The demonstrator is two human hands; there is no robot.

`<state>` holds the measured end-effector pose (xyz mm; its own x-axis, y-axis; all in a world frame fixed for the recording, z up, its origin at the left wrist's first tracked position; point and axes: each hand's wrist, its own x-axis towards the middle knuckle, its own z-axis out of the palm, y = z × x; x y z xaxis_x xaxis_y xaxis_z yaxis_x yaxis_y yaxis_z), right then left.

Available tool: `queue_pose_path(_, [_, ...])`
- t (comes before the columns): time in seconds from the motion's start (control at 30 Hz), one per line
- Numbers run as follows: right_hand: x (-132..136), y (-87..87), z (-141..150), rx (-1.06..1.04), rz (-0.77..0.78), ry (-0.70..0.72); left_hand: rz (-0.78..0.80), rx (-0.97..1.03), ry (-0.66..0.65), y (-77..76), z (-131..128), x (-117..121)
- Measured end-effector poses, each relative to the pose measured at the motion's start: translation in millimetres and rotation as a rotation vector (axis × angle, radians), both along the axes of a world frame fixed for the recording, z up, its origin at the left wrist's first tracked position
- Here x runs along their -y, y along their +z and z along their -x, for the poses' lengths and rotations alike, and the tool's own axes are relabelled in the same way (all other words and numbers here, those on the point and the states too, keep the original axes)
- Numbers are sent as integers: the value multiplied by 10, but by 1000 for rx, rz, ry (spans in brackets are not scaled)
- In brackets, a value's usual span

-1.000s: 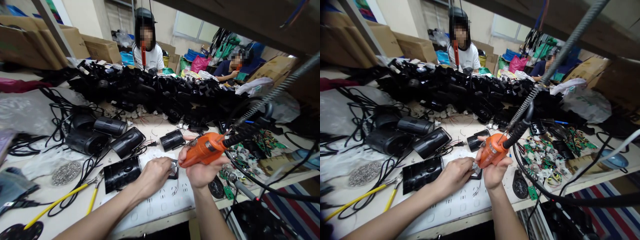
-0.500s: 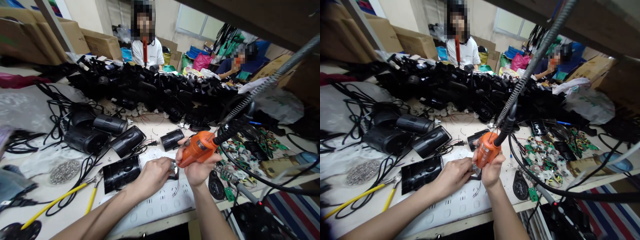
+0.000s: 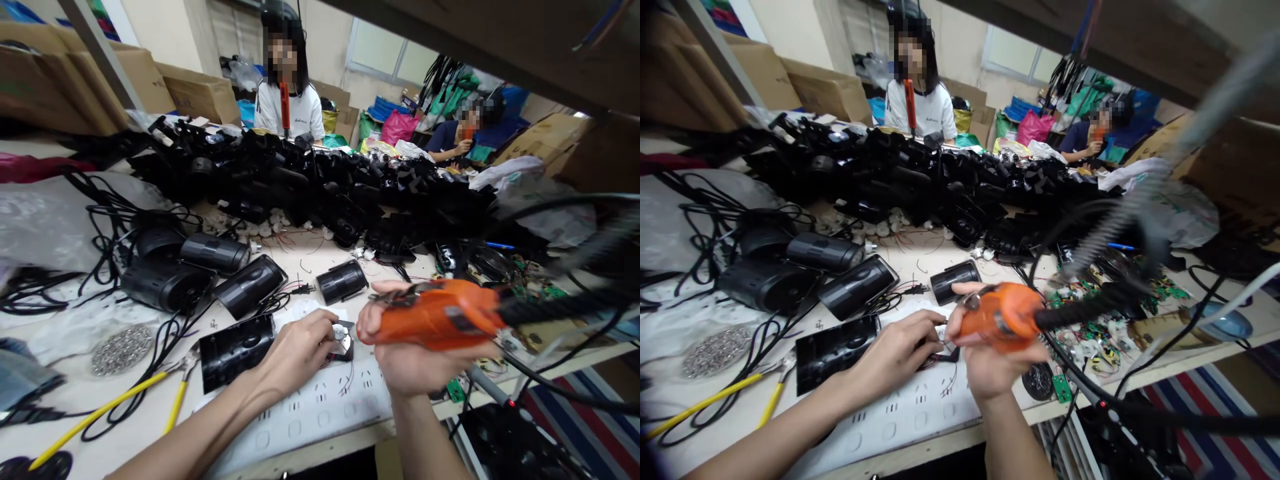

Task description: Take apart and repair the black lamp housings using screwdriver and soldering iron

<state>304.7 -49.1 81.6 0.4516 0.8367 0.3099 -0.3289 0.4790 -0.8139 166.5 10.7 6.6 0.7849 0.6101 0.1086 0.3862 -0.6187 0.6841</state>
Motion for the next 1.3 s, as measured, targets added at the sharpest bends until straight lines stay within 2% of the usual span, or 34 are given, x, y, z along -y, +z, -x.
queue_pose_path(0.1, [143,150,64,-49,-17,79,-49,172,11,41,85,27])
queue_pose_path(0.2, [192,199,133,-86,-11,135,-109,275,-4,70,152,65])
queue_pose_path(0.5, [82,214,297,-1,-32,119,-126,326,-10,62,239,75])
queue_pose_path(0.6, [8,167,322,39,-22,116,-65,310,15,40,219,33])
queue_pose_path(0.9, [-264,-147,226,27,59,59,188,99,58,42,-44,-40])
queue_pose_path(1.13, [-282,-188,269,51,45,19,280,152,63,24,-72,-48])
queue_pose_path(1.3, [-305,-222,262,76,2,38,283,84,96,53,-75,-59])
